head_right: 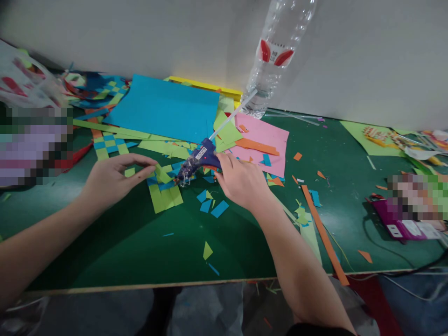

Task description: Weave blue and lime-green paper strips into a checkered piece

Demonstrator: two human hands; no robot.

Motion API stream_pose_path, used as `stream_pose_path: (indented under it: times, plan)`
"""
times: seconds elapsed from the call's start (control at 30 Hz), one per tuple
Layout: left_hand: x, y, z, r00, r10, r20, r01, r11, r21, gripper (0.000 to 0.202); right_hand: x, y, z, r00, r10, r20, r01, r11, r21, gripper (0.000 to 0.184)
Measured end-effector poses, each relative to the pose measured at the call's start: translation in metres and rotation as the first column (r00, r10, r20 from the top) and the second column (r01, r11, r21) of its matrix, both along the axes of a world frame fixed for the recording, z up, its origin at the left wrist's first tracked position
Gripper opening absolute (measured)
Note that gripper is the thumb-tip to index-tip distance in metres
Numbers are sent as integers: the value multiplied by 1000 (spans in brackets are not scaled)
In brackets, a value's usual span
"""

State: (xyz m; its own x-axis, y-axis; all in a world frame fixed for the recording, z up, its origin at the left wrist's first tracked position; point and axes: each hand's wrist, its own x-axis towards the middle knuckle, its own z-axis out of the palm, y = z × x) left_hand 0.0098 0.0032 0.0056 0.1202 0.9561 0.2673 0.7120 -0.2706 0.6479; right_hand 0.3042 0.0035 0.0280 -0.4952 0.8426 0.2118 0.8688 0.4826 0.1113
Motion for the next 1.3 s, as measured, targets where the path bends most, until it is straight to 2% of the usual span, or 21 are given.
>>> stream_pose_path:
  times: [0.3, 0.53, 0.83, 1.3]
  plan:
    - [-2, 1, -3, 1000, 0, 2, 0, 1000, 12, 23, -4, -3, -2, 999, -9, 54, 8, 1000, 27, 49]
    - [-2, 2, -4, 1000, -4, 8, 4, 999, 39, 23, -3, -2, -6, 999, 8, 35, -11, 996, 83, 47]
    - [0, -1, 0, 1000, -7, 9, 7, 1000, -25, 23, -3, -3, -5, 1000, 28, 10, -29, 997, 75, 47]
    - [1, -1, 3, 1000, -3, 9, 3, 999, -36, 23, 0, -2, -5, 996, 86, -8, -85, 992, 91, 47]
